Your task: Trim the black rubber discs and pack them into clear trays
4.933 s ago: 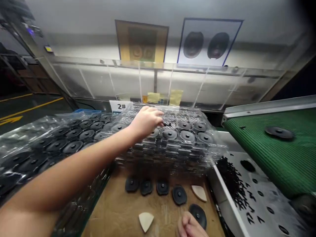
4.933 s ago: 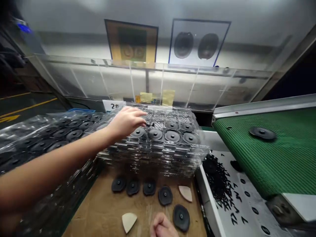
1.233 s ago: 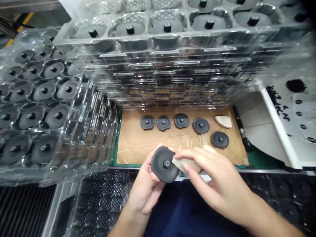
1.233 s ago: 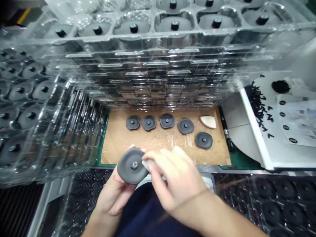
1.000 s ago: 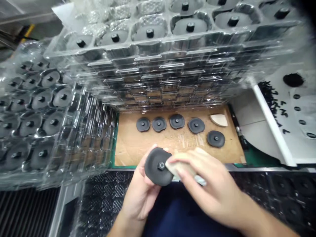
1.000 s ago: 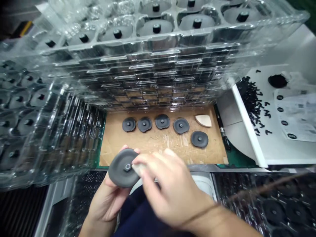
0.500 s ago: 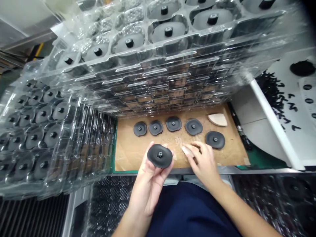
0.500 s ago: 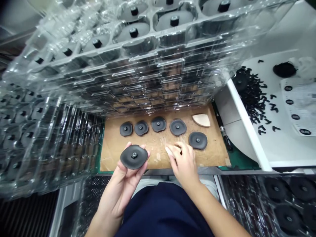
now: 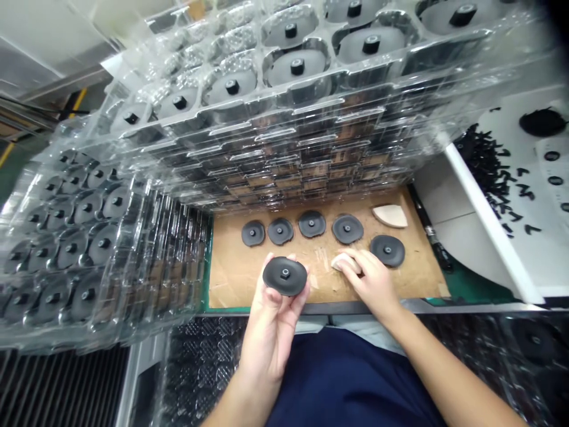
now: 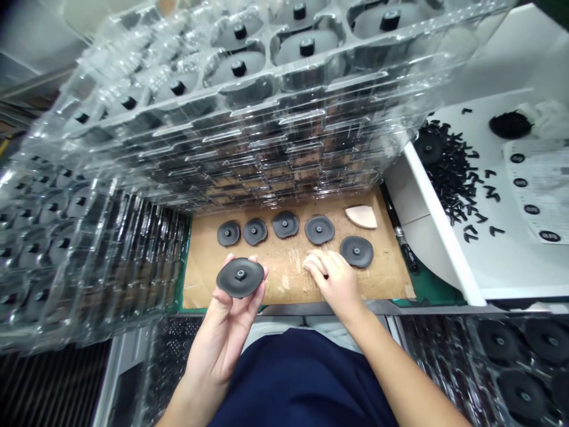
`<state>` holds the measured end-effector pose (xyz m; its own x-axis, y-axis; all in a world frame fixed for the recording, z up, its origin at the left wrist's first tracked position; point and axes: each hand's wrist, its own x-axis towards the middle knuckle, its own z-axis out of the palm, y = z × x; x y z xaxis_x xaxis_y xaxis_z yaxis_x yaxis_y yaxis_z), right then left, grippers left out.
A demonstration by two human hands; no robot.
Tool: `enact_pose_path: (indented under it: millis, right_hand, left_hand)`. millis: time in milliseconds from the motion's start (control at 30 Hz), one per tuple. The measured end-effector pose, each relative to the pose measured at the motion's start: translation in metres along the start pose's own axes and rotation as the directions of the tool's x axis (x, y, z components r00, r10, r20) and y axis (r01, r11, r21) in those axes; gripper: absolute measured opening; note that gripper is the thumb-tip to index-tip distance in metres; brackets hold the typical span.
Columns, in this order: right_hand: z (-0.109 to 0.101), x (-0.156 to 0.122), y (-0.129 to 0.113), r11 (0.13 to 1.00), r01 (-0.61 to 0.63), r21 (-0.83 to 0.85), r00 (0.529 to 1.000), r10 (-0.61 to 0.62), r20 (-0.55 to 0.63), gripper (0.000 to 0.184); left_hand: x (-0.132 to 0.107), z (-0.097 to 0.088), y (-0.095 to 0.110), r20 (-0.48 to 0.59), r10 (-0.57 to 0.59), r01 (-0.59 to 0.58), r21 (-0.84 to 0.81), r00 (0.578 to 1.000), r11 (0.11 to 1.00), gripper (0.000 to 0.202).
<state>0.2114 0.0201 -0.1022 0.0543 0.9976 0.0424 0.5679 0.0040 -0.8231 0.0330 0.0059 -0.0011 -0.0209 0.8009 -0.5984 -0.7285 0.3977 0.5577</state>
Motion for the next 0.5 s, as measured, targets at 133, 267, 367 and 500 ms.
enact_pose_path:
  millis: [133, 267, 367, 500]
  right_hand:
    - [-0.013, 0.005, -0.043, 0.988, -0.053, 0.148, 0.997, 0.045, 0.061, 0.021]
    - [-0.022, 0.000, -0.103, 0.973, 0.067, 0.219, 0.998, -0.068, -0.003, 0.014]
    - [-0.023, -0.005, -0.130, 0.944, 0.254, 0.211, 0.965, -0.261, 0.004, 0.012]
    - [-0.023, -0.006, -0.136, 0.955, 0.244, 0.168, 0.969, -0.247, -0.004, 0.011]
  left_hand:
    - [0.001, -0.002, -0.002, -0.023, 0.067, -0.066, 0.028, 0.997, 0.997, 0.054]
    - [-0.002, -0.002, -0.002, 0.005, 0.118, -0.118, 0.053, 0.993, 0.992, 0.051]
    - [-0.008, -0.003, 0.000, 0.006, 0.107, -0.107, 0.058, 0.994, 0.993, 0.050]
    - [-0.015, -0.005, 0.001, -0.022, 0.123, -0.122, 0.048, 0.992, 0.991, 0.050]
